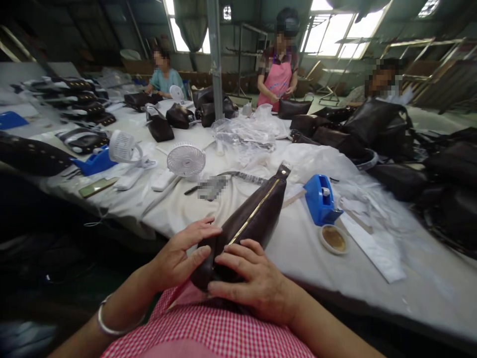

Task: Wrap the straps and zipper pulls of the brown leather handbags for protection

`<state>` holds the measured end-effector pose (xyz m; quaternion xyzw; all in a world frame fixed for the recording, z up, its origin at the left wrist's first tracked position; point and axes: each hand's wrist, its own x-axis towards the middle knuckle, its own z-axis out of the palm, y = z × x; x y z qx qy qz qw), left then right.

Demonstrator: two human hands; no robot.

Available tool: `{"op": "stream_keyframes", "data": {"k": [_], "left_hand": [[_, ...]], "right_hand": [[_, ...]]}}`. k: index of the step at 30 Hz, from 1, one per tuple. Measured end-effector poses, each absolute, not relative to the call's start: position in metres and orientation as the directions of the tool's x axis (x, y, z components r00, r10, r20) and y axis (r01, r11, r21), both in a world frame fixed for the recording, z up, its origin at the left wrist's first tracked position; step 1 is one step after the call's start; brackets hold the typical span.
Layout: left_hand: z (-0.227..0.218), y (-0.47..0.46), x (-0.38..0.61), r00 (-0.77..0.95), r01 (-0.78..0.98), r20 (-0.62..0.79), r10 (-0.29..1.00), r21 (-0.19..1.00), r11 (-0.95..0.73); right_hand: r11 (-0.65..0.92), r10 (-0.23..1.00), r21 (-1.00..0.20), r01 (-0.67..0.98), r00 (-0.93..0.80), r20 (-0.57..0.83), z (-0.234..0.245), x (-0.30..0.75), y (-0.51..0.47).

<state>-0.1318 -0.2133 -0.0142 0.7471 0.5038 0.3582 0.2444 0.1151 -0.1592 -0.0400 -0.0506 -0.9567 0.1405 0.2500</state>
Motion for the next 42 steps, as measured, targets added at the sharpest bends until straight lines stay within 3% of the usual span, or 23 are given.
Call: {"op": "stream_keyframes", "data": {"k": [3, 5, 8, 13, 19, 23, 26, 29, 33, 37, 42], "left_hand": [[-0.012, -0.207, -0.130, 0.375, 0.530, 0.282, 0.883, 0.716, -0.454], [-0.006, -0.210, -0.132, 0.435, 0.524, 0.287, 0.853, 0.690, -0.500], [0.012, -0.221, -0.136, 0.443, 0.529, 0.312, 0.841, 0.667, -0.525], [0.039, -0.247, -0.139, 0.484, 0.602, 0.272, 0.832, 0.587, -0.542], [0.048, -0.269, -0.141, 0.561, 0.764, 0.179, 0.808, 0.265, -0.588], [0.037, -0.276, -0.136, 0.610, 0.753, 0.161, 0.776, 0.188, -0.631], [0.024, -0.278, -0.143, 0.615, 0.739, 0.096, 0.783, 0.277, -0.614], [0.016, -0.272, -0.156, 0.592, 0.679, 0.025, 0.805, 0.523, -0.515], [0.010, -0.242, -0.156, 0.330, 0.526, 0.100, 0.939, 0.806, -0.271], [0.001, -0.207, -0.127, 0.215, 0.417, 0.055, 0.975, 0.898, -0.143], [-0.014, -0.193, -0.102, 0.141, 0.211, -0.052, 0.989, 0.977, 0.021]], "right_hand": [[0.862, 0.245, -0.501, -0.076, -0.804, 0.542, -0.033, 0.105, -0.158], [0.746, 0.415, -0.663, -0.065, -0.734, 0.538, -0.029, 0.099, -0.156], [0.554, 0.666, -0.832, 0.026, -0.614, 0.424, -0.026, 0.090, -0.153], [0.496, 0.724, -0.865, 0.075, -0.586, 0.364, -0.025, 0.080, -0.149], [0.447, 0.790, -0.859, 0.249, -0.559, 0.250, -0.018, 0.071, -0.145], [0.417, 0.810, -0.861, 0.292, -0.550, 0.205, -0.017, 0.064, -0.142], [0.405, 0.810, -0.869, 0.285, -0.552, 0.197, -0.018, 0.061, -0.143], [0.398, 0.804, -0.875, 0.276, -0.564, 0.188, -0.019, 0.059, -0.143], [0.384, 0.809, -0.887, 0.256, -0.556, 0.190, -0.018, 0.058, -0.141], [0.357, 0.835, -0.904, 0.236, -0.515, 0.195, -0.016, 0.065, -0.139], [0.351, 0.788, -0.934, 0.073, -0.562, 0.252, -0.014, 0.084, -0.136]]}}
